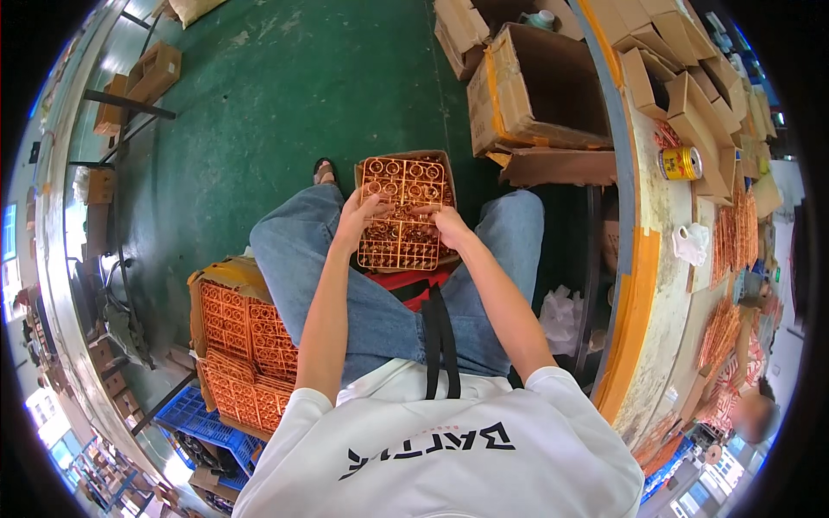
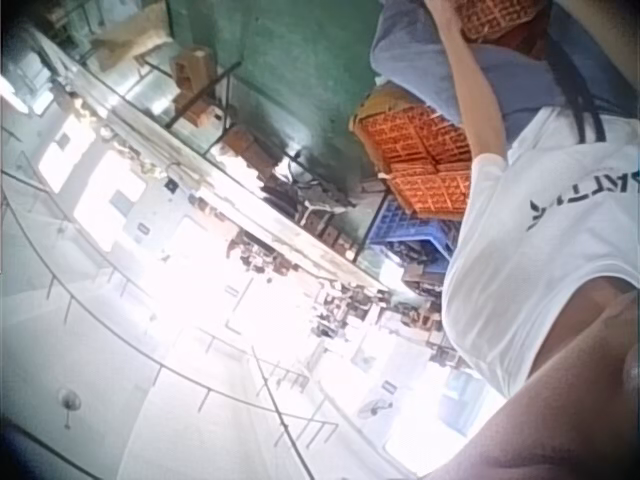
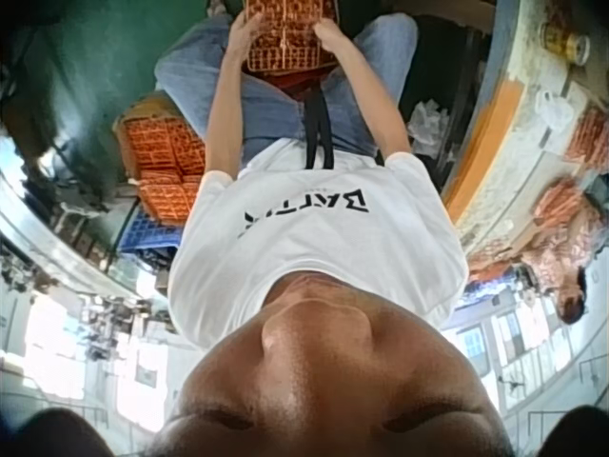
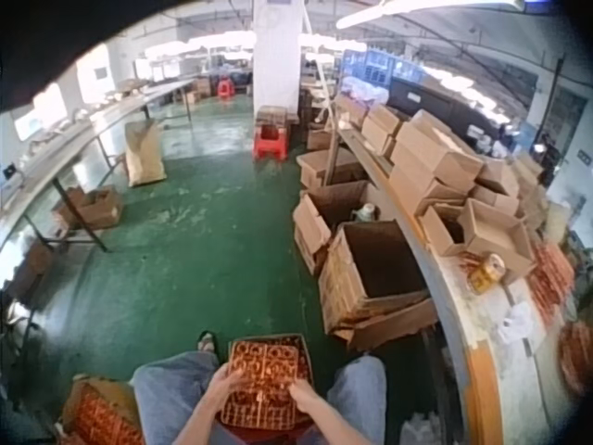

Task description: The person places small metal components into the circular slots of a copper-colored metal frame held in their lap, then moves the frame to a table.

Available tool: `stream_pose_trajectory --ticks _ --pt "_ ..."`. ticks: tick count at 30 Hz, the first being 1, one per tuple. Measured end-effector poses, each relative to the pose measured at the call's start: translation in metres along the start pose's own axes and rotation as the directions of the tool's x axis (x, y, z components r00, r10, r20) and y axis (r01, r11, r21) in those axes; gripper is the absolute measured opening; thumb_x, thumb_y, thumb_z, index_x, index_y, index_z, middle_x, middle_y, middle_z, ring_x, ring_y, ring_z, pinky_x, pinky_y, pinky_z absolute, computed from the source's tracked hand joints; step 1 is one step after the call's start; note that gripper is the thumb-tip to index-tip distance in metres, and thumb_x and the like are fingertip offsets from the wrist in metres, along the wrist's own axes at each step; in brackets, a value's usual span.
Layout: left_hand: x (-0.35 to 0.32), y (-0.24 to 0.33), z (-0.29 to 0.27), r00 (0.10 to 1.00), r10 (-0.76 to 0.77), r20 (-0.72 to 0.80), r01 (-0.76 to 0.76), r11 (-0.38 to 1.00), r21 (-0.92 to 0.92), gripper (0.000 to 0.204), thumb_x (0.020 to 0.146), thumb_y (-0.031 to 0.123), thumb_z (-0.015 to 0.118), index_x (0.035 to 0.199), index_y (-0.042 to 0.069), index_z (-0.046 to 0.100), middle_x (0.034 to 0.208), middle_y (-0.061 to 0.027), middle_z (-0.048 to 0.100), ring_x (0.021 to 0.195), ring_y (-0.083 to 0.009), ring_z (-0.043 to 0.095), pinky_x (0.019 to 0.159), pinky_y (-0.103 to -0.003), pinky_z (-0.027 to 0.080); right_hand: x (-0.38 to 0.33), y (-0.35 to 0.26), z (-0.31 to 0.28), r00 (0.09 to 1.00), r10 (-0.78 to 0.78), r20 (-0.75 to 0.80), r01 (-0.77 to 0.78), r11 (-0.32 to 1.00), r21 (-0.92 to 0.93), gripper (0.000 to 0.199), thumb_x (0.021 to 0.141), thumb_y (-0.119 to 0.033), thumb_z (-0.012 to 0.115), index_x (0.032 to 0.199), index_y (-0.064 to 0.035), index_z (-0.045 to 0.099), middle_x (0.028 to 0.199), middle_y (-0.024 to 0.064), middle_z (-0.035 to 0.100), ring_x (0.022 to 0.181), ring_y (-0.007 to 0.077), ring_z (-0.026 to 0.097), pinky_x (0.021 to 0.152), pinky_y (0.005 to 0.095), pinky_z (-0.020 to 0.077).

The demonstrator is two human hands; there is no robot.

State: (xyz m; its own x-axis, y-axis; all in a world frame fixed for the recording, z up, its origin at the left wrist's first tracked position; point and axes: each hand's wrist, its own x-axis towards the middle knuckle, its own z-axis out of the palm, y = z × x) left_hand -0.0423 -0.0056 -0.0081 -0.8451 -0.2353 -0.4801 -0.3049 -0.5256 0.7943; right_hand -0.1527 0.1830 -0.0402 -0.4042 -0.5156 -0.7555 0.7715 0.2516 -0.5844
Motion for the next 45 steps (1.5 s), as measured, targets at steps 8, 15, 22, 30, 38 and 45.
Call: stream_pose_trajectory --ticks 8,15,22,30,38,45 --pt "-0.001 -0.001 -0.003 0.991 -0.087 -0.103 0.089 0.996 0.007 0.033 0.090 0.020 0.056 0.120 0.008 0.047 0.095 -0.0044 0.057 0.077 -0.0165 0.060 0.071 -0.030 0.052 -0.008 -0.001 0.003 0.987 -0.162 0.005 0.160 0.976 -0.145 0.043 0.077 -0.004 0.052 0.119 -0.0030 0.049 0.092 0.0050 0.058 0.071 0.0113 0.050 0.064 0.0250 0.0413" --pt "-0.003 -0.007 -0.009 0.983 -0.181 0.017 0.182 0.981 -0.071 0.032 0.086 0.012 0.061 0.115 0.003 0.050 0.101 -0.0053 0.060 0.085 -0.0161 0.063 0.070 -0.025 0.053 -0.022 -0.036 -0.006 0.930 -0.214 0.300 0.136 0.956 0.261 0.029 0.081 -0.002 0.045 0.110 -0.0023 0.050 0.099 0.0086 0.059 0.085 0.0197 0.062 0.074 0.0323 0.0522" --pt "0.004 -0.025 0.003 0.967 -0.044 -0.251 0.078 0.989 0.126 0.023 0.082 0.008 0.064 0.104 0.006 0.058 0.085 -0.0012 0.060 0.070 -0.0087 0.057 0.059 -0.021 0.051 -0.006 -0.019 0.009 0.963 -0.257 0.080 0.253 0.966 0.049 0.016 0.081 -0.007 0.063 0.092 -0.0002 0.055 0.089 0.0062 0.058 0.077 0.0154 0.061 0.065 0.0285 0.0535" --pt "0.003 -0.011 0.011 0.945 -0.235 -0.228 0.244 0.970 0.008 0.030 0.079 0.012 0.066 0.104 0.008 0.051 0.096 -0.0036 0.057 0.079 -0.0131 0.058 0.062 -0.025 0.051 -0.004 -0.013 0.012 0.950 -0.312 -0.030 0.303 0.938 -0.168 0.013 0.083 -0.002 0.058 0.093 0.0056 0.052 0.086 0.0099 0.059 0.076 0.0171 0.062 0.058 0.0298 0.0566" --pt "0.008 -0.024 0.001 0.965 -0.232 -0.119 0.227 0.972 -0.060 0.025 0.083 0.002 0.057 0.107 -0.003 0.053 0.104 -0.0110 0.058 0.096 -0.0215 0.059 0.078 -0.035 0.055 -0.011 -0.011 0.005 0.965 -0.249 0.078 0.244 0.967 0.069 0.016 0.087 -0.009 0.055 0.098 0.0035 0.056 0.090 0.0108 0.062 0.080 0.0183 0.063 0.066 0.0286 0.0555" --pt "0.011 -0.029 0.004 0.901 -0.371 -0.225 0.363 0.929 -0.077 0.025 0.085 0.002 0.053 0.110 0.000 0.051 0.111 -0.0124 0.054 0.104 -0.0227 0.055 0.084 -0.040 0.053 -0.001 -0.003 0.000 0.994 -0.092 0.057 0.095 0.994 -0.056 0.023 0.082 0.004 0.049 0.104 0.0036 0.058 0.092 0.0097 0.063 0.082 0.0174 0.063 0.070 0.0285 0.0551"
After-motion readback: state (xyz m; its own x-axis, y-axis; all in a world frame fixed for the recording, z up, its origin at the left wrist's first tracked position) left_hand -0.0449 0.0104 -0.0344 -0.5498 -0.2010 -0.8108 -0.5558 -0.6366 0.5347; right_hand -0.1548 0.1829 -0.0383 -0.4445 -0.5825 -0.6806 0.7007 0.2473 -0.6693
